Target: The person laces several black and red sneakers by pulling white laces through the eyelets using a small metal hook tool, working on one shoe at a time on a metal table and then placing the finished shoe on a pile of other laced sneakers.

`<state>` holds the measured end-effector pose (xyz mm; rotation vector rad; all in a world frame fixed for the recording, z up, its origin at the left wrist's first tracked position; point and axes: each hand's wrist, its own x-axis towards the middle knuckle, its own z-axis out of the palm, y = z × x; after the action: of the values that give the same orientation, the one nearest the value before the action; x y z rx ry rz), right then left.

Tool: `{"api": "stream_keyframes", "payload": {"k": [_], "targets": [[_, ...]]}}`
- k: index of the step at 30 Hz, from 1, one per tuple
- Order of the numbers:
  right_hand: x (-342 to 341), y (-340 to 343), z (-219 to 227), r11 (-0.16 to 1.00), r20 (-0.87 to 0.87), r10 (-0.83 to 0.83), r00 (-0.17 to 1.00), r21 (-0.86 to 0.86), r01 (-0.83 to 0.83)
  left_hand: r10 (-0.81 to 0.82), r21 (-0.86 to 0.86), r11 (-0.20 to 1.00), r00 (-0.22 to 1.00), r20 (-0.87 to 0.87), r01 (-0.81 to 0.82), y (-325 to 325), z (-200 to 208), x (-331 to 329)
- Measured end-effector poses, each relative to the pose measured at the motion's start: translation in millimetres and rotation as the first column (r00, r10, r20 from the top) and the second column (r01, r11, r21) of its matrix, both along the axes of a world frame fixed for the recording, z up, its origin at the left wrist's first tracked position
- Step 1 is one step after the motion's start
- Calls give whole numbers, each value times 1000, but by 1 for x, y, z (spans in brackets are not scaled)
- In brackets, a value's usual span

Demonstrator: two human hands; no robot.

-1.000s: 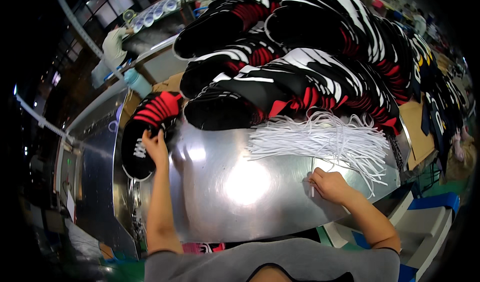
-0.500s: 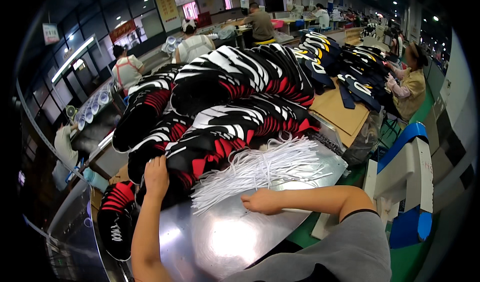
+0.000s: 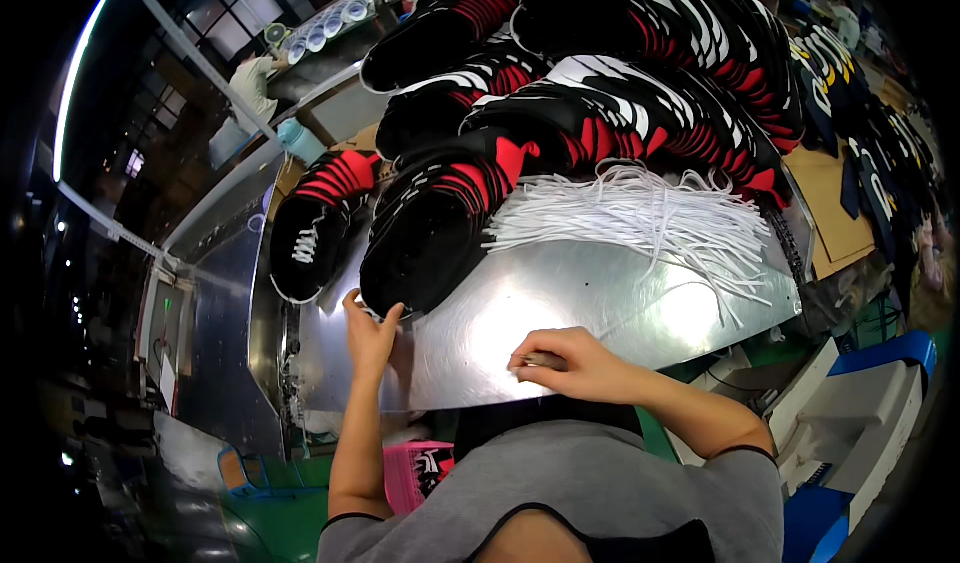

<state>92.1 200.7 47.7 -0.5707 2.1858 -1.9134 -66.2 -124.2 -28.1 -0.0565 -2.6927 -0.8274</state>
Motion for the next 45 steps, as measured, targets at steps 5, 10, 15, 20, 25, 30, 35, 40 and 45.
{"api": "stream_keyframes", "payload": {"k": [5, 10, 15, 20, 25, 30, 35, 40, 45], "targets": [[16, -50, 52, 834, 76, 402, 912, -442, -331, -72, 565, 825, 991, 110, -3, -26, -32, -24], [33, -41, 52, 782, 110, 264, 958, -606, -146, 108, 543, 833, 934, -342, 103, -10, 36, 1], [51, 2, 8, 738, 466, -80, 881, -567, 367, -277, 38, 927, 747, -604, 374, 60, 92, 124], [52, -3, 3, 791, 520, -209, 828, -408, 456, -526, -50, 847, 822, -217, 529, 150, 2, 148], [30, -27, -19, 847, 593, -146, 792, -339, 410, -542, 176, 793, 808, -233, 583, 100, 15, 120], [-43, -56, -49, 818, 525, -175, 833, -394, 421, -464, -274, 865, 878, -117, 420, 29, 68, 94], [-66, -70, -72, 862, 539, -186, 821, -311, 400, -412, 416, 909, 186, 892, 21, 35, 53, 29], [-64, -65, -72, 829, 533, -284, 797, -281, 483, -816, 830, 518, 171, 552, -205, 71, 33, 27], [-56, -54, -56, 845, 472, -265, 841, -307, 439, -742, 840, 486, 394, 542, -242, 87, 28, 55]]}}
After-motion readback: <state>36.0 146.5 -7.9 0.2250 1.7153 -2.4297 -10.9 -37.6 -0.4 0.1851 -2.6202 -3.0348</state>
